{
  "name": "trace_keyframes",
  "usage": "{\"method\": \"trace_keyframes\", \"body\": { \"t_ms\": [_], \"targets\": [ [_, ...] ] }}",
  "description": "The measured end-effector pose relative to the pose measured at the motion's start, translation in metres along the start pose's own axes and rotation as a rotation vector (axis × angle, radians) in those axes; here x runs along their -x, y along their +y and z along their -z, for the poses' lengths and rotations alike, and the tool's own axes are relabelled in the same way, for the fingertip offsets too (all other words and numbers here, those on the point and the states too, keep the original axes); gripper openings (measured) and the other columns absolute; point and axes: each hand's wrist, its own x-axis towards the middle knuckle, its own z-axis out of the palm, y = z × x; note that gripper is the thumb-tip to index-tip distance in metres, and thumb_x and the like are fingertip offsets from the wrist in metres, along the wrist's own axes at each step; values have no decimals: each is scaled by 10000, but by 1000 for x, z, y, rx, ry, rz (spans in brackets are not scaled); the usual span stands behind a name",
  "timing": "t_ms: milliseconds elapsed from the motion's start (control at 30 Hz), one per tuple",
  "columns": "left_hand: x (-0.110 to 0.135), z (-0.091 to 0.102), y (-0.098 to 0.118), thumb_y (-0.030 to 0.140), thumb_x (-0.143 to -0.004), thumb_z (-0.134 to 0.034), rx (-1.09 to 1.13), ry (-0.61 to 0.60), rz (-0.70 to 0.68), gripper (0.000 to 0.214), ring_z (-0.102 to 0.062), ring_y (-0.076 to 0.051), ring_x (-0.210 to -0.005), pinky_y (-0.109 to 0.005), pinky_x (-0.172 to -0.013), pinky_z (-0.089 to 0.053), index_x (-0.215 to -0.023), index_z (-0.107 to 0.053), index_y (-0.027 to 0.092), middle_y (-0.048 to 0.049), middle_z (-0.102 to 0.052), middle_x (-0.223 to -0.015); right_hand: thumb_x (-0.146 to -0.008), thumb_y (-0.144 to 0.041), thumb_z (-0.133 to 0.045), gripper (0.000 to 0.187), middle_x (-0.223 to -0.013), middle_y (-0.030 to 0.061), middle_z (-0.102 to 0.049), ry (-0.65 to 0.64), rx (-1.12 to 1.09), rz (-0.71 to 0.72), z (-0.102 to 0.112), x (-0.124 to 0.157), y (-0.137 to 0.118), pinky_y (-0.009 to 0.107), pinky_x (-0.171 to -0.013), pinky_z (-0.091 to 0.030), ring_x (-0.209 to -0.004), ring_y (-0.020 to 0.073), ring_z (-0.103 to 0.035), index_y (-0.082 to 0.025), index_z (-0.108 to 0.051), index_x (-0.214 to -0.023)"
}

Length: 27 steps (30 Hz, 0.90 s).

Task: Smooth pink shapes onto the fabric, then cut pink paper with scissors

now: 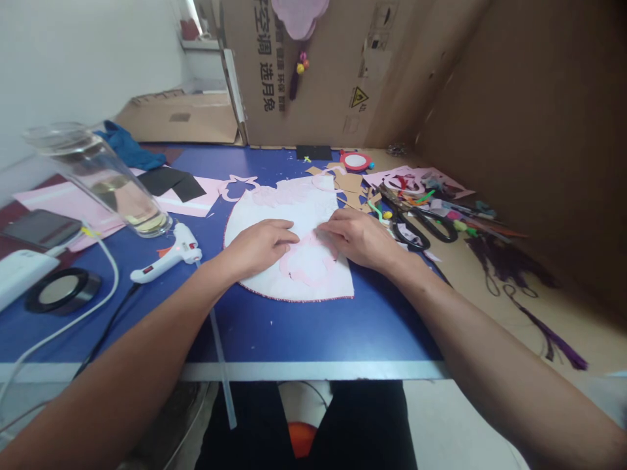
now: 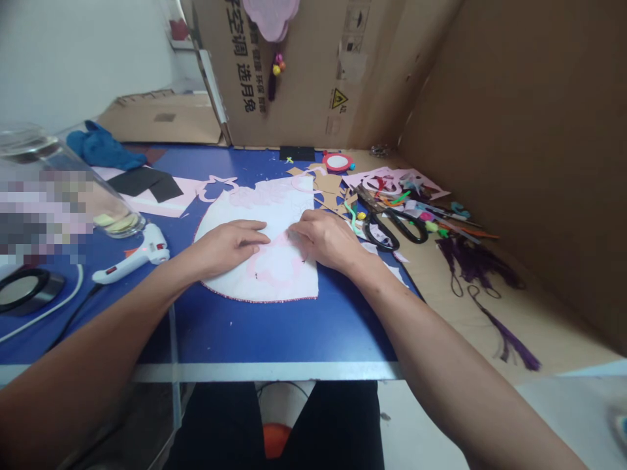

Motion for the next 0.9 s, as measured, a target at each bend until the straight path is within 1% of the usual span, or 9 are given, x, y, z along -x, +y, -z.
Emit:
{"method": "trace_keyframes", "body": {
  "t_ms": [167,333,767,900],
  "targets": [
    [-1,-1,-1,224,-1042,-577,1,5,-4,409,-579,-298,-1567,-471,-1311,-441,-1339,-853,282,-58,-662,-1660,-1067,-164,-569,307,-992,124,-746,-6,2,3,0,0,0,371,-766,-377,-883,249,-605,-198,-873,-1079],
    [-1,-1,-1,224,-1043,-581,-5,-1,-3,409,-578,-303,-1569,-467,-1311,-441,-1344,-853,277,-68,-661,-1660,-1069,-168,-547,322,-981,122,-733,-8,9,3,0,0,-1,372,-756,-358,-872,243,-587,-190,-868,-1058],
    [-1,-2,-3,243,-1041,-573,-9,14,-7,410,-593,-291,-1557,-444,-1308,-445,-1333,-858,291,-48,-665,-1657,-1079,-194,-540,325,-955,112,-713,-21,12,0,2,-1,-2,373,-747,-328,-860,242,-565,-192,-864,-1058],
    [-1,-2,-3,252,-1038,-565,-12,12,-12,415,-596,-309,-1553,-465,-1302,-455,-1326,-862,291,-50,-675,-1646,-1069,-188,-542,322,-957,112,-710,-20,12,10,2,-1,-3,374,-738,-326,-861,241,-569,-183,-864,-1053]
  ]
}}
